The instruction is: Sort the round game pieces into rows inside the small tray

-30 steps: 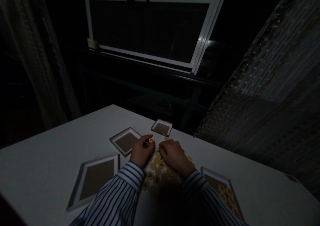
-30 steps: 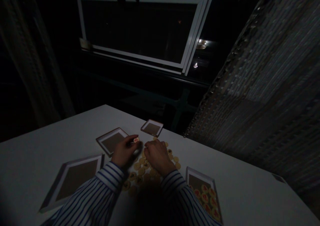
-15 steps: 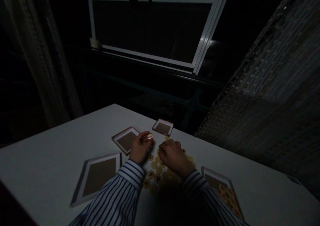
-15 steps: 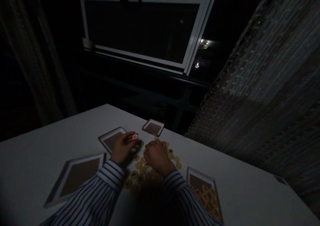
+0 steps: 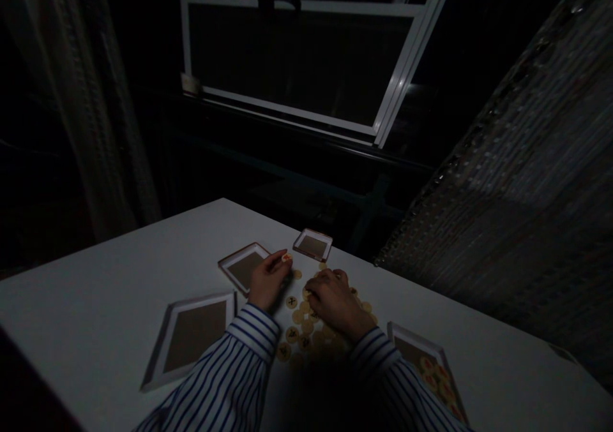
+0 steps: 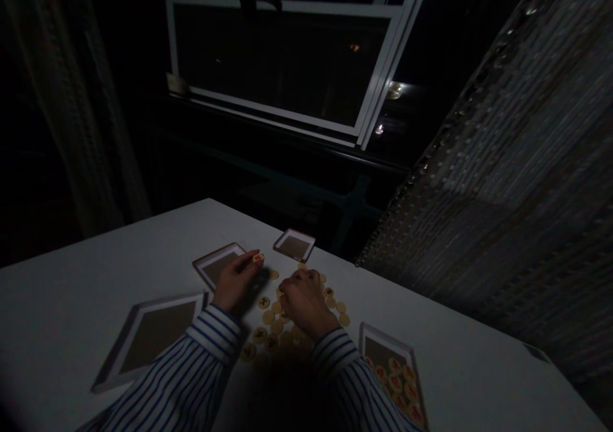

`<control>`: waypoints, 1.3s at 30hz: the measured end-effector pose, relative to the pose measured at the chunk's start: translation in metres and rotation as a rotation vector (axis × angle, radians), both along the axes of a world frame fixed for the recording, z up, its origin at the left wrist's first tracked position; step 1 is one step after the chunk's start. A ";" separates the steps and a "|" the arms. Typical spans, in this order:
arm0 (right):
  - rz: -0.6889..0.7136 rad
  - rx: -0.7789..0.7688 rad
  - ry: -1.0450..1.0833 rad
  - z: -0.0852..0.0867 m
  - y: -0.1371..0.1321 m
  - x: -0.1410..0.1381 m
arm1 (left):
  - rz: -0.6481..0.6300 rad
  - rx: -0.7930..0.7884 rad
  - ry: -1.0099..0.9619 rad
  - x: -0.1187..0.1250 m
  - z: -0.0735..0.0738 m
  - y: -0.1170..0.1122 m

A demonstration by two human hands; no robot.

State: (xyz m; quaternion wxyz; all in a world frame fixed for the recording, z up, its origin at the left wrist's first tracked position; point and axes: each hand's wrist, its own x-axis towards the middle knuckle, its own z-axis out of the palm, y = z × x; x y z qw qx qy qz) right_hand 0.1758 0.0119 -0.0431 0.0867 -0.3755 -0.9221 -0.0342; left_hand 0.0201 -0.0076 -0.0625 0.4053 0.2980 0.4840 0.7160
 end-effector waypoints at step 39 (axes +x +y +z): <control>-0.108 0.044 0.147 0.041 -0.004 0.041 | -0.278 0.078 -0.076 0.015 -0.010 -0.001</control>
